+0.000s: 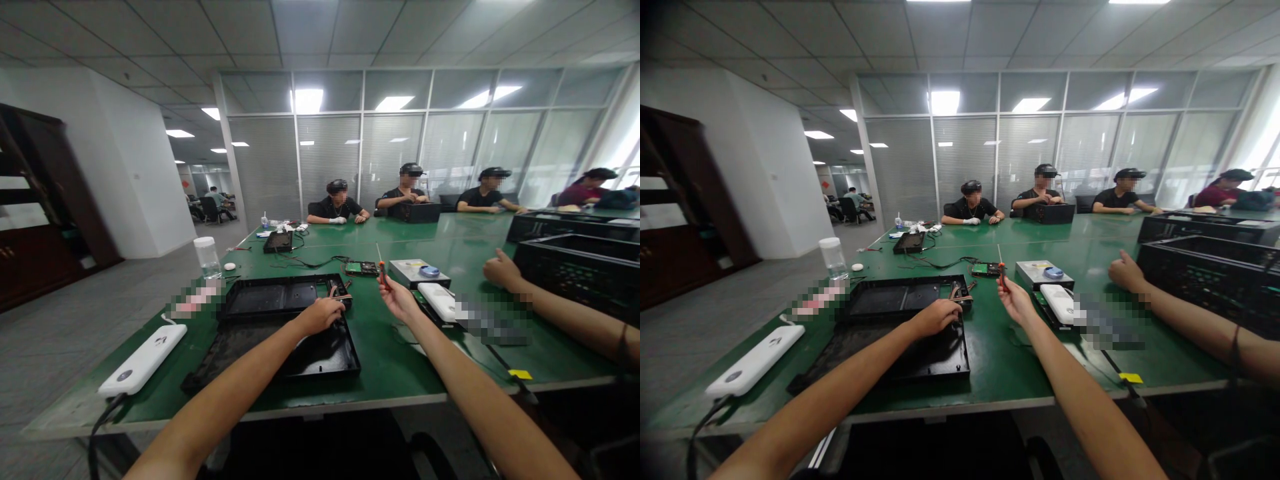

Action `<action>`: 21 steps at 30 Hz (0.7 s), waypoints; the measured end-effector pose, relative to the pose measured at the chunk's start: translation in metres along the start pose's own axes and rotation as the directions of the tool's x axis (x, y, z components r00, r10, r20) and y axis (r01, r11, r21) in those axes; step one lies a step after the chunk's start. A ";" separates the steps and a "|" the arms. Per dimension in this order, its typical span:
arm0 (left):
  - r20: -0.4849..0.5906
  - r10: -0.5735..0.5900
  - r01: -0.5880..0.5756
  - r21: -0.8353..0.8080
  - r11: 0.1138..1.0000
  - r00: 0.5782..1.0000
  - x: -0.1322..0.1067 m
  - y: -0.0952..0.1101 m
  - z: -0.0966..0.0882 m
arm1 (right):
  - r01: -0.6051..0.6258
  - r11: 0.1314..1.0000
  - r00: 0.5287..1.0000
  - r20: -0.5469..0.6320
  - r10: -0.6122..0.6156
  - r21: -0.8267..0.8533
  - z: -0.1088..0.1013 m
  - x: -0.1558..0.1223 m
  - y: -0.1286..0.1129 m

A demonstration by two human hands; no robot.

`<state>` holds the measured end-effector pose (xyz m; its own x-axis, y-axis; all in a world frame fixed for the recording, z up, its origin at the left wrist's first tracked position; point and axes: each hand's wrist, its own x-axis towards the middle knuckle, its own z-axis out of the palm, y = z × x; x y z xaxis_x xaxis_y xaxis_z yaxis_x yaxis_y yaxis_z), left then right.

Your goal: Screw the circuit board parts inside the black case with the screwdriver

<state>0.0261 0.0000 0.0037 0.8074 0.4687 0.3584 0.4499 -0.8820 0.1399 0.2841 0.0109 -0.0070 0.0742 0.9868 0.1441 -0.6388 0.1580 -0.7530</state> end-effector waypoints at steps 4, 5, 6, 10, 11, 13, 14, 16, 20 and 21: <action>0.063 0.042 -0.038 -0.064 0.997 0.997 0.000 0.000 0.000 | 0.004 0.997 0.998 0.064 0.001 -0.073 0.004 -0.004 0.002; 0.102 0.053 -0.044 -0.087 0.995 0.993 0.000 0.000 0.001 | 0.024 0.993 0.998 0.063 -0.017 -0.114 0.005 -0.004 0.002; 0.139 0.062 -0.046 -0.112 0.993 0.988 -0.001 0.002 0.002 | 0.053 0.984 0.998 0.054 -0.044 -0.173 0.006 -0.006 0.002; 0.196 0.097 -0.069 -0.149 0.986 0.976 -0.001 0.009 -0.001 | 0.214 0.809 0.974 0.060 -0.217 -0.548 0.023 -0.023 -0.002; 0.194 0.096 -0.071 -0.129 0.989 0.976 0.000 0.010 -0.005 | 0.249 0.715 0.966 0.113 -0.232 -0.653 0.030 -0.033 -0.002; 0.171 0.070 -0.057 -0.082 0.995 0.983 0.003 0.010 -0.017 | 0.329 0.467 0.944 0.305 -0.129 -0.821 0.047 -0.060 -0.001; 0.149 0.045 -0.035 -0.066 0.997 0.988 0.003 0.008 -0.025 | 0.401 0.334 0.905 0.424 -0.003 -0.853 0.054 -0.077 0.000; 0.092 -0.032 0.038 -0.059 0.998 0.995 0.002 -0.002 -0.044 | 0.611 0.101 0.739 0.611 0.284 -0.785 0.065 -0.113 0.004; 0.113 -0.234 0.233 0.019 0.972 0.966 -0.020 -0.040 -0.066 | 0.721 -0.223 0.677 0.598 0.429 -0.657 0.065 -0.170 0.005; 0.173 -0.280 0.271 0.072 0.960 0.944 -0.028 -0.051 -0.067 | 0.710 -0.269 0.695 0.585 0.417 -0.651 0.063 -0.178 0.005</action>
<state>-0.0449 0.0285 0.0486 0.7027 0.6976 0.1397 0.6780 -0.7162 0.1654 0.2198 -0.1661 0.0038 -0.6631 0.7309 0.1616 0.7233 0.6812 -0.1130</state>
